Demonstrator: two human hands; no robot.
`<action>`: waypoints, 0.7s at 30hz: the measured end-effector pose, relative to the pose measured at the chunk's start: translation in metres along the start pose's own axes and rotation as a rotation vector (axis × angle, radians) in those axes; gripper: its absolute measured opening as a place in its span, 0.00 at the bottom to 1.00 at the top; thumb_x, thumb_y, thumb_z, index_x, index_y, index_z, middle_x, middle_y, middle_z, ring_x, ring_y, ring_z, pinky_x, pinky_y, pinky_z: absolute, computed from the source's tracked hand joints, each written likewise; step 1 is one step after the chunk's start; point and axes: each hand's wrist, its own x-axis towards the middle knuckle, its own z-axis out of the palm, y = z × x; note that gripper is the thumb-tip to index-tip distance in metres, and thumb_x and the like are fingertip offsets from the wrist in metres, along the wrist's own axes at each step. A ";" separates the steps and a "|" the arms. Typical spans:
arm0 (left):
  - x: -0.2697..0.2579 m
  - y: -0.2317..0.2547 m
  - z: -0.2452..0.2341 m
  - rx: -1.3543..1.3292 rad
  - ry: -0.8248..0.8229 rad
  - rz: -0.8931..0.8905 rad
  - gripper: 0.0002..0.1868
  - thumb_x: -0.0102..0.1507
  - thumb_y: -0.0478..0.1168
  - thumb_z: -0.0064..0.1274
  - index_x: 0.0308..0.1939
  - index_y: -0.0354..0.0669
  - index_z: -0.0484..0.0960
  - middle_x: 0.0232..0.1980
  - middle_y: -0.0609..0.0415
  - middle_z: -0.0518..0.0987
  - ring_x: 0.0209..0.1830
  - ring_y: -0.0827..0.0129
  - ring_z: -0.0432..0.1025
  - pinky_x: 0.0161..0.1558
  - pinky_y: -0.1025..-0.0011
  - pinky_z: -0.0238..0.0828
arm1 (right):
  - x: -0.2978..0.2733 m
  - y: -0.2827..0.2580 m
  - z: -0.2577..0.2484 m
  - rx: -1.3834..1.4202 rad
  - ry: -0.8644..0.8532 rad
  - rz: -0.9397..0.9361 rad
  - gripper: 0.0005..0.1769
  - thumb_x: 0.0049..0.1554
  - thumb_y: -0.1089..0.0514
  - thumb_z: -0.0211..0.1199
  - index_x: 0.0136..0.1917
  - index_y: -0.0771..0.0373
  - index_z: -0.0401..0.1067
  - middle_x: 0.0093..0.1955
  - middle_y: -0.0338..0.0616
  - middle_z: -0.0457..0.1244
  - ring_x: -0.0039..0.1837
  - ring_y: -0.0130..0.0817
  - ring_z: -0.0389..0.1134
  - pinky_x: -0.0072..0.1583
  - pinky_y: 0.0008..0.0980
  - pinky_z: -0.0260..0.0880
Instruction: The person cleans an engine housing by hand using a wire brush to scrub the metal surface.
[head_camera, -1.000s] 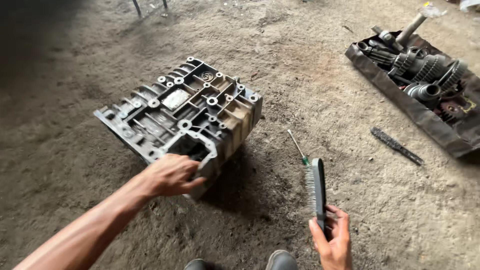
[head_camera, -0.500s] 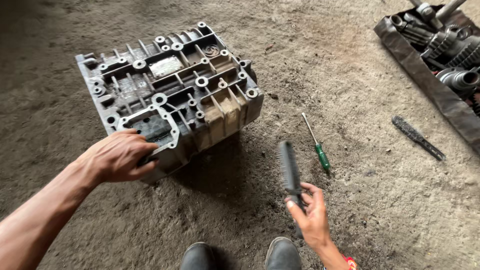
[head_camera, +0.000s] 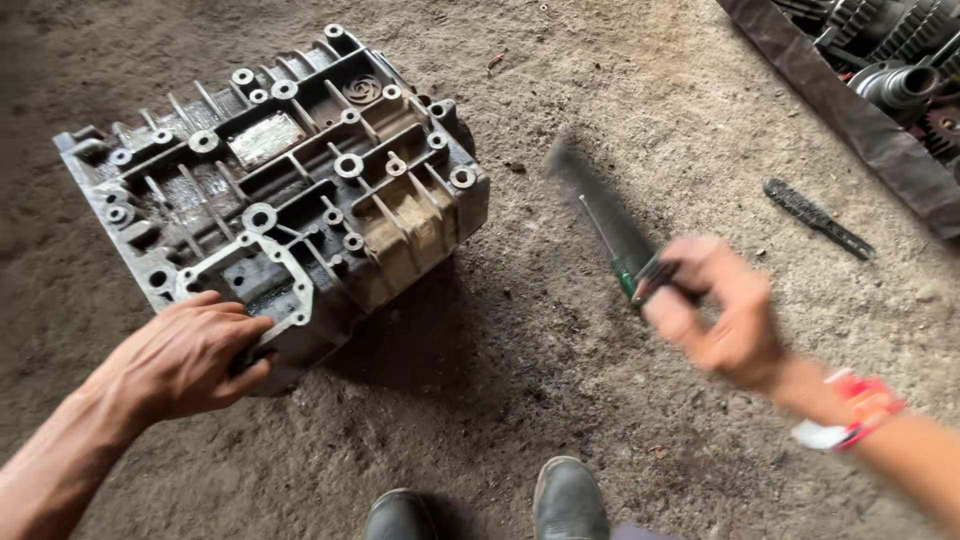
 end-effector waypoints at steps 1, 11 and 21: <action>-0.002 0.008 -0.009 -0.019 -0.063 -0.043 0.33 0.61 0.58 0.49 0.67 0.48 0.73 0.55 0.51 0.82 0.51 0.69 0.76 0.65 0.65 0.66 | 0.016 0.001 -0.012 0.027 -0.003 0.040 0.13 0.59 0.57 0.57 0.53 0.66 0.60 0.44 0.49 0.68 0.39 0.28 0.71 0.40 0.29 0.71; -0.014 0.062 0.000 -0.017 0.498 -0.210 0.24 0.63 0.60 0.52 0.35 0.40 0.78 0.29 0.51 0.79 0.34 0.62 0.73 0.51 0.62 0.68 | 0.030 0.048 0.163 0.313 0.465 0.512 0.18 0.62 0.45 0.59 0.54 0.62 0.68 0.34 0.39 0.59 0.34 0.25 0.59 0.37 0.30 0.59; -0.005 0.056 0.001 0.019 0.507 -0.108 0.23 0.68 0.57 0.48 0.28 0.42 0.74 0.23 0.51 0.76 0.30 0.61 0.72 0.48 0.62 0.66 | -0.032 0.076 0.272 0.271 0.689 0.564 0.21 0.64 0.44 0.62 0.45 0.66 0.70 0.38 0.38 0.62 0.40 0.25 0.61 0.44 0.30 0.63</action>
